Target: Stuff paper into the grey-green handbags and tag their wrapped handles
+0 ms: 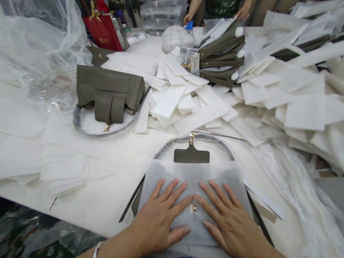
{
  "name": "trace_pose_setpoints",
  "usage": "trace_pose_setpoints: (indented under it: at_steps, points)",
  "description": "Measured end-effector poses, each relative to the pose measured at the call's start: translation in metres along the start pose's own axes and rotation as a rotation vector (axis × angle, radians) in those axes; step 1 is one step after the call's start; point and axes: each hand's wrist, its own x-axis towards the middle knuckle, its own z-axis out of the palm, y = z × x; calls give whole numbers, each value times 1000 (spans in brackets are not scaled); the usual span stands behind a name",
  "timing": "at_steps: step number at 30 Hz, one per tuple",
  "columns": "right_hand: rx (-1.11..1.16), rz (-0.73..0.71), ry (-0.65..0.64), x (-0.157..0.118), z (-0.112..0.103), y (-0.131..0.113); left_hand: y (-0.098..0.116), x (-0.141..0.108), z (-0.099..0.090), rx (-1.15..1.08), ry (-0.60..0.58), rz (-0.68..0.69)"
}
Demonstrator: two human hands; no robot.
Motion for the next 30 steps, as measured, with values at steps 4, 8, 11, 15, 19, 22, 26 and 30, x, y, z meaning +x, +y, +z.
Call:
trace_pose_setpoints:
  at_steps: [4,8,11,15,19,22,26,30]
  points:
    - [-75,17,45,-1,5,0,-3,0,8,73,115,-25]
    - [-94,6,94,1,8,5,-10,5,15,158,238,23]
    - [-97,-16,115,5,4,15,-21,10,17,183,280,11]
    - [-51,42,95,14,-1,34,-36,22,11,161,259,-63]
    - [-16,133,116,24,2,44,-43,39,1,124,301,-134]
    - [9,167,151,30,2,45,-45,47,-5,103,293,-165]
    - [43,180,123,40,-8,49,-47,51,-11,48,204,-168]
    - [91,180,50,47,-15,61,-52,53,-15,-33,140,-169]
